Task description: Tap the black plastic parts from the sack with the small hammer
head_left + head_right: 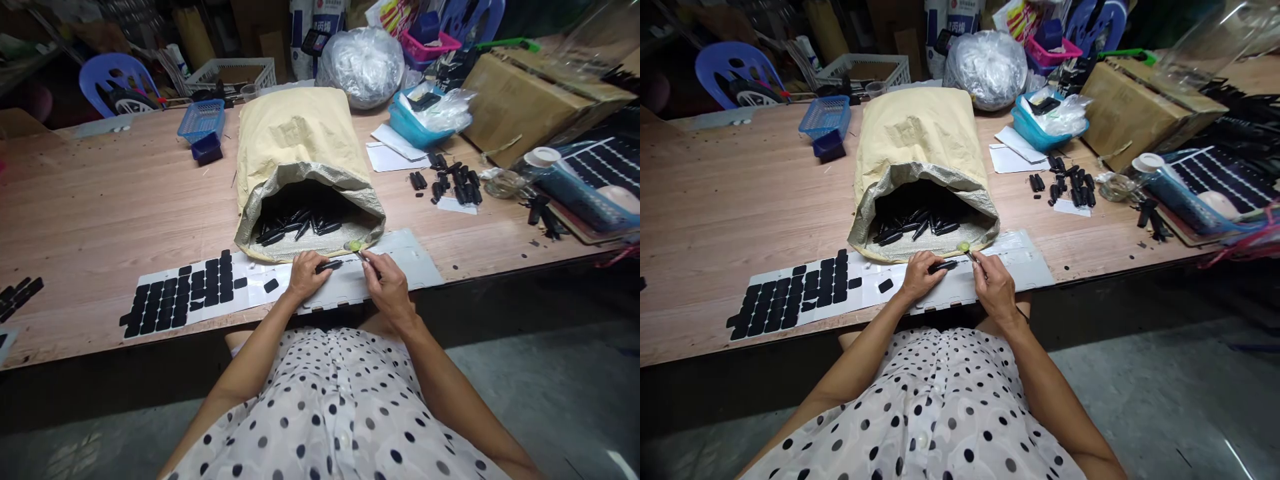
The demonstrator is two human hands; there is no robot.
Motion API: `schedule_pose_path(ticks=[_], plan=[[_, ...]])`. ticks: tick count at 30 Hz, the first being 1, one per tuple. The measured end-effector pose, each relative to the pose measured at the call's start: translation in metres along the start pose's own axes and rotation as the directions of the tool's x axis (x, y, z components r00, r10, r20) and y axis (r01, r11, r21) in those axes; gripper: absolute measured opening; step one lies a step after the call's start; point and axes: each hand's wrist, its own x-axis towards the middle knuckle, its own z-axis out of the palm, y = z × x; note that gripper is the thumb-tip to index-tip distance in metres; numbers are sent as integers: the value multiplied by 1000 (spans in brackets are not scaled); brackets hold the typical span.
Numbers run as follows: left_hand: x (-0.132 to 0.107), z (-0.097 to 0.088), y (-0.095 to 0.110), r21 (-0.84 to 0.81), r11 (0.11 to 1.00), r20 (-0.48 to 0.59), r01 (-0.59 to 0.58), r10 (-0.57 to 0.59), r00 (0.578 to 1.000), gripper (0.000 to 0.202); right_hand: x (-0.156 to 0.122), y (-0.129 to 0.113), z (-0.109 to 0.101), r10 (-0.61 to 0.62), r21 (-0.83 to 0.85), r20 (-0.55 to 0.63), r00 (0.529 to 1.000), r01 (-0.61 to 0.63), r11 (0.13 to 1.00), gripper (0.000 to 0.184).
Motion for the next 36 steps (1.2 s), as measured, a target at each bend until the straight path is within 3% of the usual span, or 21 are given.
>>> schedule_pose_path(ticks=[3,13,17,22,26,31,36], plan=[[1,1,2,-19,1000,1,11,-11,1000,15,-8,-10,-3,9,29,75,997,-11,1000,37],[2,2,3,-13,1000,7,25,-25,1000,17,-16,-18,-2,44,-18,115,992,-43,999,36],[2,1,4,-19,999,8,25,-25,1000,18,-15,-24,-1,-11,18,100,995,9,1000,37],[2,0,5,-24,999,18,32,-32,999,15,-17,-28,5,-23,10,175,984,22,1000,35],[2,-2,5,-46,998,36,42,-40,999,17,-3,-16,6,1,-75,102,995,6,997,35],[2,-4,2,-86,996,33,28,-25,999,19,30,19,11,45,-268,18,999,-39,963,36],[2,-3,-1,-74,996,30,47,-44,999,32,33,36,25,55,-397,10,998,-47,917,34]])
